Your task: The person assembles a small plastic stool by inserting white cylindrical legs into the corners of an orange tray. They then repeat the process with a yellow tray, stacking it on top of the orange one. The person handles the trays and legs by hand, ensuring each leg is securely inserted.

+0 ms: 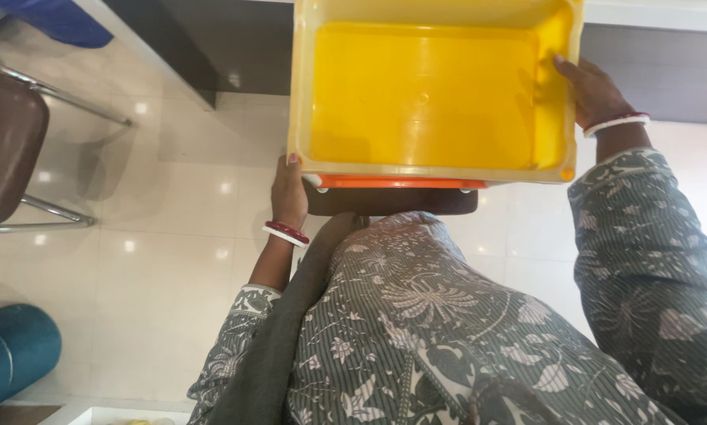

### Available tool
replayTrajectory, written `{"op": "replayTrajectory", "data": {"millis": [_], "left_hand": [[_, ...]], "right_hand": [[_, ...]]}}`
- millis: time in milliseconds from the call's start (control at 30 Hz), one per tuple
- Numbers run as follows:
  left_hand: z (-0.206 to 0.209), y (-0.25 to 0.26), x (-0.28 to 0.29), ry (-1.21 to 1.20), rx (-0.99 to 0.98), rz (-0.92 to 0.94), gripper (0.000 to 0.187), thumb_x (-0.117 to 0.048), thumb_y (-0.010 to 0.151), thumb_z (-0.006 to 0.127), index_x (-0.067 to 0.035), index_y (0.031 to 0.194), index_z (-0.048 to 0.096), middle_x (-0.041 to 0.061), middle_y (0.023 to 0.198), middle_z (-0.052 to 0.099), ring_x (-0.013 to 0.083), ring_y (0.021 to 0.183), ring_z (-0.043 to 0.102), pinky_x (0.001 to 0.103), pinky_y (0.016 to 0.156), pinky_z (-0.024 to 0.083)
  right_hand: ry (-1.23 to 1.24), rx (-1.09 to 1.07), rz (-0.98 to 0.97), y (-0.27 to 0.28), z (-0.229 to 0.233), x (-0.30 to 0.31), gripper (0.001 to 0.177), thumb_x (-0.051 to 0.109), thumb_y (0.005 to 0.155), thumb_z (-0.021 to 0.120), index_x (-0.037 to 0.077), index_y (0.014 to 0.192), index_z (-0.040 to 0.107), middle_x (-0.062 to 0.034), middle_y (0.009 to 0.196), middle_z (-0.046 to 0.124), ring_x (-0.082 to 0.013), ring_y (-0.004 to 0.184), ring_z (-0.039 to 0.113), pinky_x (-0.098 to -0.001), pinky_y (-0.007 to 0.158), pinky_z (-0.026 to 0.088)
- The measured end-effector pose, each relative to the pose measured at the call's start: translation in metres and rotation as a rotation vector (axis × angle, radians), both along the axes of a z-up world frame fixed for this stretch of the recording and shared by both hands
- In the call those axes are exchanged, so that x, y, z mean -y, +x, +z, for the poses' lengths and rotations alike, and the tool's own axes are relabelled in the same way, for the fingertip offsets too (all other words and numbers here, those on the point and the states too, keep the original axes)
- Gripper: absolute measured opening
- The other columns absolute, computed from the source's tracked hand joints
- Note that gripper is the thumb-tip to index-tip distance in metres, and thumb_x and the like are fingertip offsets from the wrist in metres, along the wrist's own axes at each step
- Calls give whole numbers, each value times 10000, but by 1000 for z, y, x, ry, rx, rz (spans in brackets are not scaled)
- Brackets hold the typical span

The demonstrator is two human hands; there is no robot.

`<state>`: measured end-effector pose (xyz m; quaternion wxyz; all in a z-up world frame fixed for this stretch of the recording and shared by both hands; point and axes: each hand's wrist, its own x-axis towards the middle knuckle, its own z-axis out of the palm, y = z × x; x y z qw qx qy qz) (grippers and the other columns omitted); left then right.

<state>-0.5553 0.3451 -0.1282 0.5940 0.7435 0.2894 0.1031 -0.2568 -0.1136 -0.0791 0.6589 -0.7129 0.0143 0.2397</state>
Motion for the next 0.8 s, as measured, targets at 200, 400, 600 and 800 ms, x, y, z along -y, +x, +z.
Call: {"op": "replayTrajectory", "data": {"millis": [200,400,600,800], "left_hand": [[3,-1,7,-81,47,50,532,-502,1075,385,-25,1136,612,87,825,605,190,697,513,350,652,436],[6,-1,9,-104,126,63,485,-447,1100,400,-11,1145,608,60,945,637,141,835,543,287,776,441],[1,-5,4,-86,231,7,447,-393,1138,399,5,1116,600,66,982,597,139,905,510,264,856,435],[-6,-9,2,-151,235,-11,448,-404,1118,392,-11,1162,602,32,1035,607,120,937,517,261,856,437]], "right_hand": [[158,66,25,-31,32,-10,510,325,1157,507,-6,1544,481,-103,1425,609,-216,1303,606,-348,1139,493],[-332,9,-161,-95,62,-12,569,442,1093,495,38,1493,479,-91,1361,633,-214,1220,608,-370,1053,480],[-20,-90,-354,-145,28,-17,585,287,1035,588,-56,1493,466,-140,1406,623,-207,1277,613,-281,1061,488],[2,5,-393,-135,11,-6,527,181,1020,571,-84,1471,501,-160,1325,656,-212,1190,656,-265,991,527]]}}
